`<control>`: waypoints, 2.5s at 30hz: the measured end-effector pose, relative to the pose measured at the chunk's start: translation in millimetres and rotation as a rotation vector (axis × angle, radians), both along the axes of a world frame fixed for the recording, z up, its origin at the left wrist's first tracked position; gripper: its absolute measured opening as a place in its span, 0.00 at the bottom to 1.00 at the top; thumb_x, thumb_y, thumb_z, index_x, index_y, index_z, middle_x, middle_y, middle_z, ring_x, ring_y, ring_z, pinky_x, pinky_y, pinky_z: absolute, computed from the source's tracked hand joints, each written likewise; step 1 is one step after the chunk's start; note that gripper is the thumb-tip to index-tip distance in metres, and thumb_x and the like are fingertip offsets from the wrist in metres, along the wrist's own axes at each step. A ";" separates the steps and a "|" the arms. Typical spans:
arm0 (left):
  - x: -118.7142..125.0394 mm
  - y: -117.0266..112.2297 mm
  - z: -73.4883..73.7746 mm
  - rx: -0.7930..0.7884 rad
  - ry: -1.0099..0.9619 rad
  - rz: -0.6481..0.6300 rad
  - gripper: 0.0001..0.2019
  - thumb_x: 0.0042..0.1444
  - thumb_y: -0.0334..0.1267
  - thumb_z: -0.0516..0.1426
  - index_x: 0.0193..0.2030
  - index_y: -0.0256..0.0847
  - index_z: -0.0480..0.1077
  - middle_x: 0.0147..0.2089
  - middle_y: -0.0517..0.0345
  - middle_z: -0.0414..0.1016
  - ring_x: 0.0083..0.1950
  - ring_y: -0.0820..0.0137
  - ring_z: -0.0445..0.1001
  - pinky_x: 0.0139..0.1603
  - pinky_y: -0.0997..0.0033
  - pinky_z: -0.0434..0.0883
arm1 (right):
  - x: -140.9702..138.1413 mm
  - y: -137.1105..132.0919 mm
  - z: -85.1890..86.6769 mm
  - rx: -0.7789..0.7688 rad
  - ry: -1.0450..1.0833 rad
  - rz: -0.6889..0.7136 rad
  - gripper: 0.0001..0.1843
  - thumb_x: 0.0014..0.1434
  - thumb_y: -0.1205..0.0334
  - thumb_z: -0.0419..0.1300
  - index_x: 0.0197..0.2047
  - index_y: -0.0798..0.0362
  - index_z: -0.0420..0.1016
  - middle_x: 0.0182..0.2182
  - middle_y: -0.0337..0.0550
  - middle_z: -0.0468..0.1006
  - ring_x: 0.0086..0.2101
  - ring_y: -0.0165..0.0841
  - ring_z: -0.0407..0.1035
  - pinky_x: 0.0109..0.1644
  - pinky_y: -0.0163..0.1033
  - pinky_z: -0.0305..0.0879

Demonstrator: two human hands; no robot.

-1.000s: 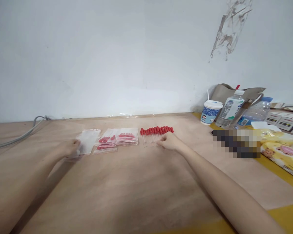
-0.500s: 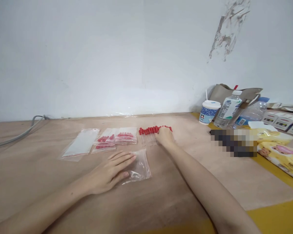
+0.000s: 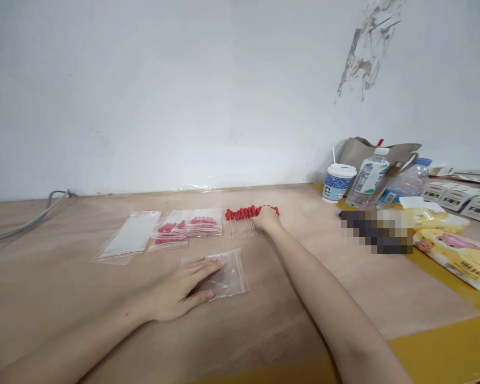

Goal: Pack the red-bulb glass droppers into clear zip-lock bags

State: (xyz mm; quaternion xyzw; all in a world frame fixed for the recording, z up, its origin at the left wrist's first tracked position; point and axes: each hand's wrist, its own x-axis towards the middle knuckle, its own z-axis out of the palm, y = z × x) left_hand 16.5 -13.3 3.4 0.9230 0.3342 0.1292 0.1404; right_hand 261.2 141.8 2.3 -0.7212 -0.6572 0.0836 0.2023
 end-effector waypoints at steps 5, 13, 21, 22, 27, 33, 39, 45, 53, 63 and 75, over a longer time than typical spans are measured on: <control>1.4 2.3 0.0 -0.038 -0.014 0.011 0.20 0.65 0.41 0.42 0.63 0.47 0.50 0.62 0.58 0.58 0.62 0.64 0.56 0.62 0.56 0.51 | 4.8 -9.3 10.8 0.033 0.090 0.042 0.11 0.49 0.59 0.53 0.18 0.54 0.65 0.17 0.41 0.68 0.24 0.31 0.65 0.26 0.32 0.55; -5.4 1.8 -1.8 0.017 -0.169 0.010 0.18 0.62 0.37 0.47 0.59 0.46 0.58 0.63 0.57 0.55 0.64 0.63 0.51 0.62 0.55 0.53 | 24.9 -66.0 6.5 0.167 0.586 0.262 0.16 0.51 0.48 0.50 0.30 0.54 0.62 0.23 0.37 0.68 0.22 0.25 0.61 0.25 0.31 0.56; -13.8 5.2 -6.5 -0.041 -0.085 -0.011 0.19 0.60 0.37 0.50 0.59 0.48 0.58 0.59 0.56 0.62 0.59 0.63 0.59 0.58 0.56 0.59 | 18.7 -111.3 -13.5 0.021 1.187 0.351 0.51 0.40 0.62 0.62 0.59 0.45 0.31 0.26 0.29 0.66 0.17 0.24 0.63 0.20 0.32 0.61; -13.5 5.4 -6.7 -0.044 -0.086 -0.007 0.20 0.60 0.38 0.50 0.59 0.48 0.58 0.58 0.56 0.63 0.59 0.64 0.60 0.58 0.56 0.59 | 17.5 -112.4 -15.1 0.031 1.190 0.360 0.52 0.41 0.64 0.62 0.59 0.43 0.28 0.27 0.30 0.66 0.18 0.25 0.64 0.20 0.33 0.63; -13.7 5.9 -7.9 -0.046 -0.093 0.007 0.21 0.60 0.39 0.50 0.60 0.48 0.57 0.59 0.56 0.62 0.59 0.62 0.60 0.58 0.55 0.58 | 13.0 -109.9 -22.9 0.099 1.198 0.313 0.51 0.43 0.64 0.61 0.60 0.42 0.29 0.29 0.32 0.65 0.19 0.25 0.66 0.24 0.36 0.67; -14.4 5.7 -8.6 -0.049 -0.092 0.032 0.21 0.60 0.41 0.50 0.60 0.48 0.56 0.59 0.55 0.62 0.59 0.62 0.60 0.58 0.55 0.59 | 5.6 -110.9 -31.1 0.119 1.223 0.390 0.41 0.47 0.58 0.60 0.58 0.45 0.38 0.31 0.36 0.66 0.25 0.29 0.69 0.32 0.41 0.70; -14.8 5.4 -9.6 -0.052 -0.071 0.043 0.21 0.60 0.42 0.50 0.61 0.48 0.55 0.59 0.56 0.61 0.60 0.62 0.59 0.58 0.56 0.58 | 12.0 -114.0 -31.4 -0.067 1.224 0.479 0.22 0.49 0.53 0.58 0.46 0.51 0.58 0.31 0.39 0.68 0.31 0.29 0.69 0.39 0.41 0.67; -15.8 5.6 -10.5 -0.055 -0.079 0.046 0.21 0.60 0.42 0.49 0.61 0.48 0.55 0.60 0.56 0.61 0.60 0.61 0.58 0.59 0.54 0.58 | 34.6 -110.3 -19.4 -0.010 1.172 0.332 0.19 0.47 0.56 0.55 0.44 0.51 0.63 0.28 0.37 0.68 0.25 0.27 0.65 0.33 0.37 0.64; -14.4 5.2 -7.4 -0.053 -0.061 0.048 0.21 0.60 0.41 0.49 0.61 0.49 0.55 0.60 0.57 0.61 0.60 0.62 0.58 0.59 0.55 0.58 | 46.3 -109.8 -11.1 0.092 1.129 0.248 0.19 0.47 0.59 0.53 0.44 0.53 0.64 0.24 0.35 0.65 0.22 0.26 0.61 0.28 0.35 0.59; -15.4 6.1 -9.3 -0.022 -0.034 0.035 0.21 0.61 0.41 0.49 0.61 0.48 0.54 0.60 0.57 0.60 0.60 0.63 0.58 0.59 0.56 0.58 | 32.4 -114.2 -22.3 -0.085 1.133 0.367 0.18 0.48 0.56 0.57 0.42 0.50 0.58 0.28 0.36 0.70 0.23 0.25 0.65 0.31 0.35 0.62; -5.4 8.8 1.6 0.020 0.068 -0.076 0.22 0.63 0.39 0.46 0.63 0.50 0.49 0.62 0.61 0.56 0.62 0.65 0.55 0.62 0.57 0.53 | 45.7 -116.9 -13.2 -0.239 0.640 0.678 0.16 0.44 0.53 0.64 0.32 0.56 0.70 0.21 0.33 0.64 0.21 0.23 0.55 0.24 0.31 0.49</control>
